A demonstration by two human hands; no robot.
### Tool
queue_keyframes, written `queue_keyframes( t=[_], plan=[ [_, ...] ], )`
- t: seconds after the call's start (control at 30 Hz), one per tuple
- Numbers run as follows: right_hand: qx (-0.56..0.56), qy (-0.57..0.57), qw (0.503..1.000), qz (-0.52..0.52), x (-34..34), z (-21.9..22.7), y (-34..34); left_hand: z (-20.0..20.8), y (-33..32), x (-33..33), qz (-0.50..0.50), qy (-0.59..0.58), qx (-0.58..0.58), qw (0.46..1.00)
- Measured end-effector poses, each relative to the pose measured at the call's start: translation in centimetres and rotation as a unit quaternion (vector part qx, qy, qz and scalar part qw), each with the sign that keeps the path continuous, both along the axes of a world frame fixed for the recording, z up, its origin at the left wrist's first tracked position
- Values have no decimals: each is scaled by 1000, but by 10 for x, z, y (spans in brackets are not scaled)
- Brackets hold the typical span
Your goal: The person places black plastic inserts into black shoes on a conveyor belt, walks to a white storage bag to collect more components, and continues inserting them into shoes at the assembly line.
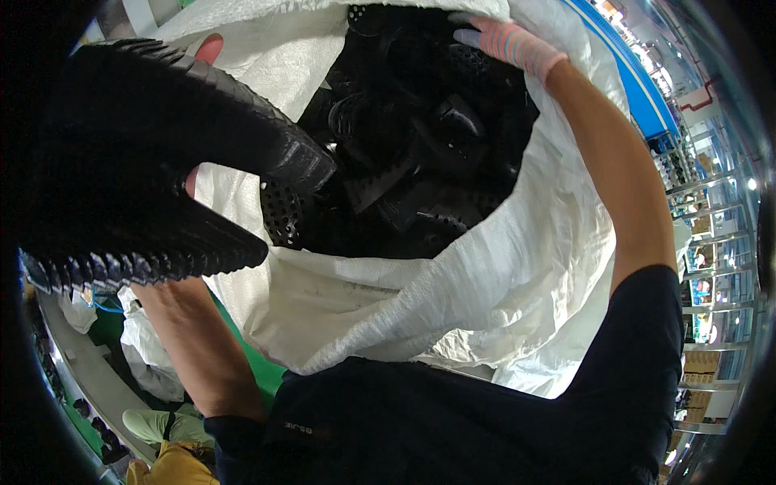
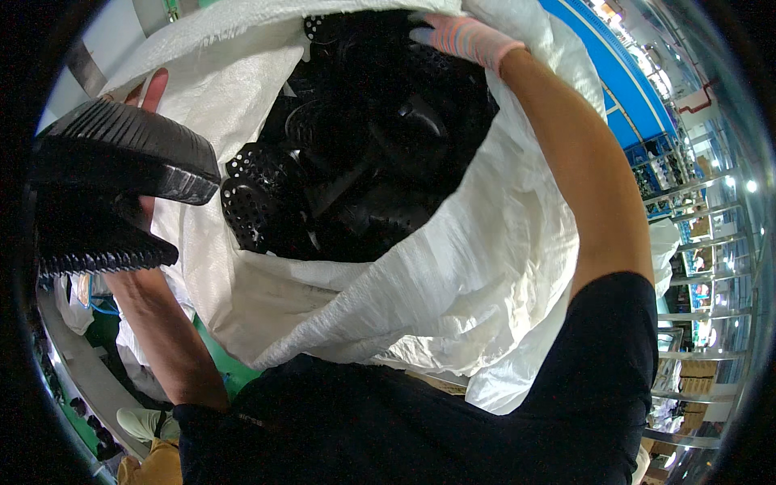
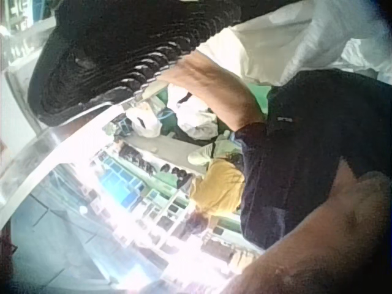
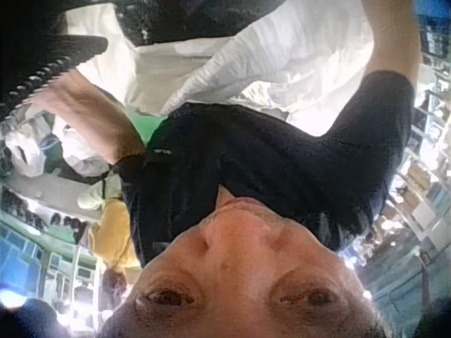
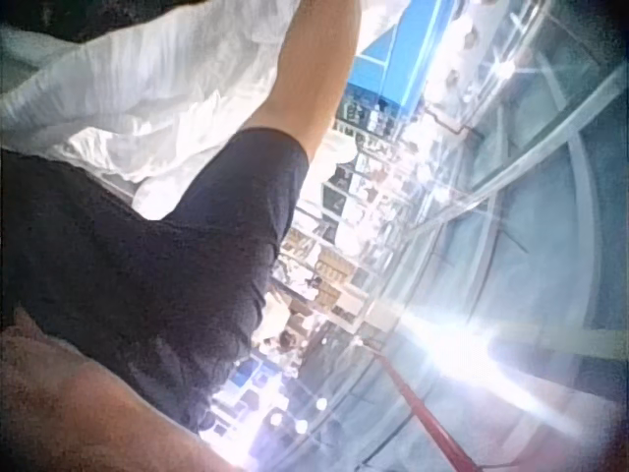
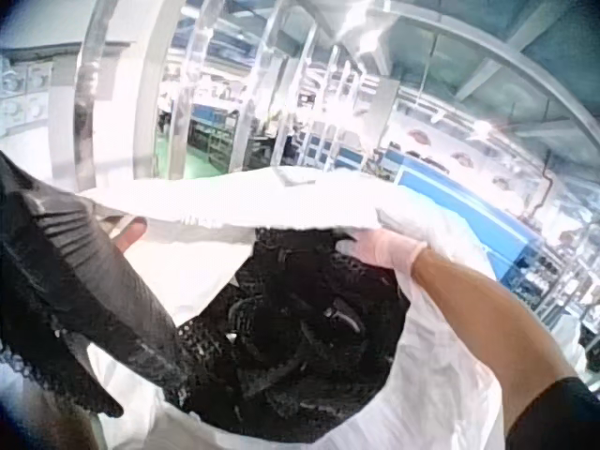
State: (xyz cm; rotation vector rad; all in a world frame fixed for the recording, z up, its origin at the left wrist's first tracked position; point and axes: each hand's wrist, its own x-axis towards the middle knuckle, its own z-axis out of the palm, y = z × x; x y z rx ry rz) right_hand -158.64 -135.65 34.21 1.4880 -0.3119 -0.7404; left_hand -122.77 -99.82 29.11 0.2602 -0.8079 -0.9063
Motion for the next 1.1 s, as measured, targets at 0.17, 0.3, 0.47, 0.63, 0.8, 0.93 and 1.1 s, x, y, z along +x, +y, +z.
queue_keyframes(
  t=[0.17, 0.3, 0.47, 0.63, 0.8, 0.93, 1.1],
  plan=[
    [291, -458, 793, -278, 47, 18, 6, 6, 7, 8, 20, -6, -2, 1000],
    [204, -428, 880, -31, 10, -9, -4, 3, 10, 2, 21, 2, 3, 1000],
    [267, -211, 925, -168, 14, 11, 9, -8, 13, -4, 23, 14, 13, 1000],
    [-9, -27, 998, 64, 50, -2, 7, -12, 23, -8, 22, 24, 14, 999],
    [187, -289, 939, 19, 90, -11, -33, -2, 30, -1, 43, 12, 7, 999],
    [188, -336, 923, -23, 84, -26, -58, -1, 18, 7, 38, 9, -5, 999],
    [251, -325, 908, -87, 75, -23, -66, 14, 10, 29, 48, -13, -21, 999]
  ],
)
